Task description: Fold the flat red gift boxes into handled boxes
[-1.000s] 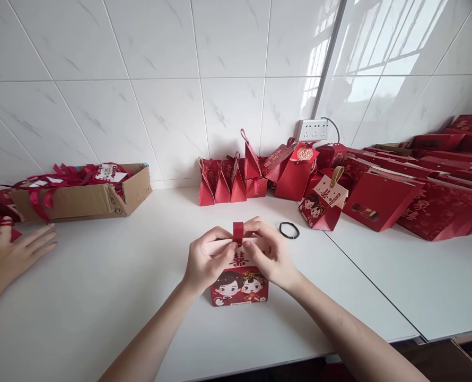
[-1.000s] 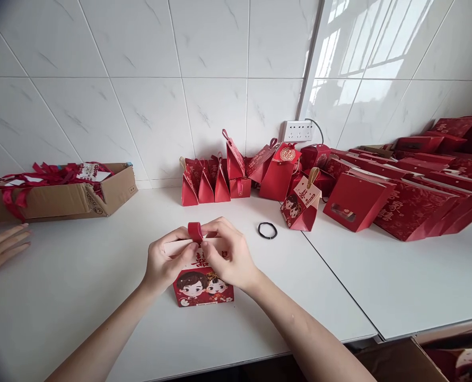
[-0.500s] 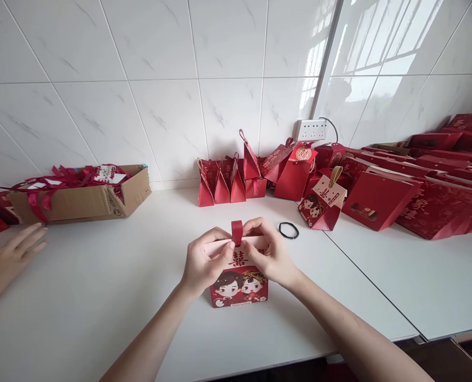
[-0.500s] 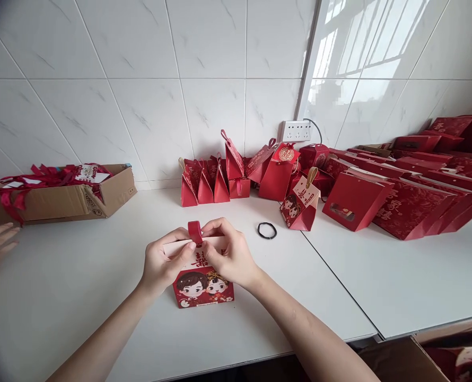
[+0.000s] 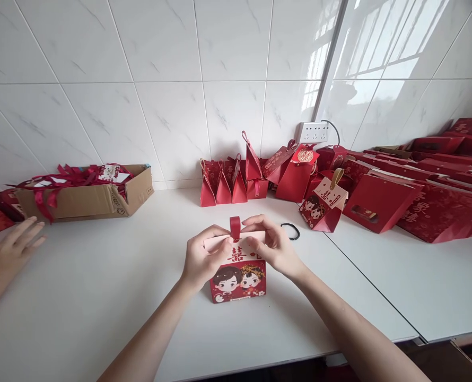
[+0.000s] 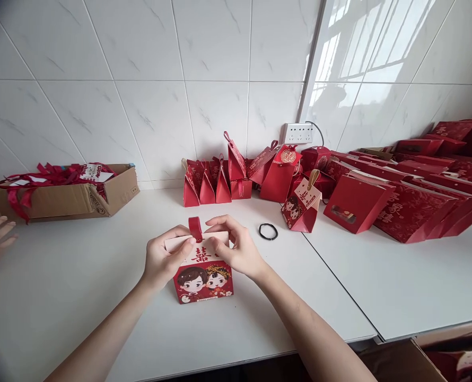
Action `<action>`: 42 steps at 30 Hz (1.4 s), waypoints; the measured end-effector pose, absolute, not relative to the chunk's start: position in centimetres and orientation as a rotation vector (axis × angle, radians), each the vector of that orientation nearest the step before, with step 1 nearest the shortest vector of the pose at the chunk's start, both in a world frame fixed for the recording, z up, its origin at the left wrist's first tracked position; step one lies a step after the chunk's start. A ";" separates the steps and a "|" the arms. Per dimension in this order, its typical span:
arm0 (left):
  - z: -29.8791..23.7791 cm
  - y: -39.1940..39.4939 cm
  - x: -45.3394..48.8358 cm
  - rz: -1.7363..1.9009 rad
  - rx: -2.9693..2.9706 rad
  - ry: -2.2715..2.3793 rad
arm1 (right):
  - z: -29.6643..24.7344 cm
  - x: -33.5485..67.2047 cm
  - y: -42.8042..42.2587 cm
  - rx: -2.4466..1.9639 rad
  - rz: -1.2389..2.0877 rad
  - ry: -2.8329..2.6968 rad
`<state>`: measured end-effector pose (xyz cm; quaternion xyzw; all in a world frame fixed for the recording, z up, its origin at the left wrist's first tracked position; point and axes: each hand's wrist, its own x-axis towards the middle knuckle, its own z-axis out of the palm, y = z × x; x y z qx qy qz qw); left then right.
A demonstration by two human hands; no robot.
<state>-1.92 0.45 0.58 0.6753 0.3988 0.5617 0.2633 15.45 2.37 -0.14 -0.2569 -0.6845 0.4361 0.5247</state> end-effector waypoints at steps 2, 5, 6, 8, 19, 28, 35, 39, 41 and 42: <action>0.5 0.7 -2.2 1.544 1.807 1.123 | -0.2 15.4 2.5 -0.654 1.011 -1.659; -0.2 1.5 -2.9 1.523 1.735 1.080 | -0.4 15.3 3.1 -0.730 1.065 -1.622; -0.6 1.9 -3.2 1.519 1.703 1.033 | -0.6 15.3 3.3 -0.745 1.118 -1.559; -1.4 2.8 -3.6 1.539 1.639 0.952 | -0.7 15.4 4.0 -0.729 1.208 -1.333; -3.2 2.6 -1.9 1.403 1.654 1.001 | -1.9 17.5 7.1 -0.523 1.339 -0.681; -2.8 3.0 -3.4 1.699 2.422 0.775 | -3.4 16.7 7.9 -0.492 1.442 -0.655; -3.0 3.2 -3.3 1.818 2.490 0.649 | -1.5 16.6 6.8 -0.468 1.396 -0.630; -3.2 2.9 -3.1 1.882 2.049 0.853 | -1.1 16.5 6.5 -0.500 1.428 -0.635; -2.8 3.0 -3.0 1.861 1.582 0.987 | -0.9 16.4 6.1 -0.566 1.466 -0.718; -2.5 3.2 -2.9 1.806 1.345 1.010 | -0.7 16.3 5.9 -0.611 1.485 -0.769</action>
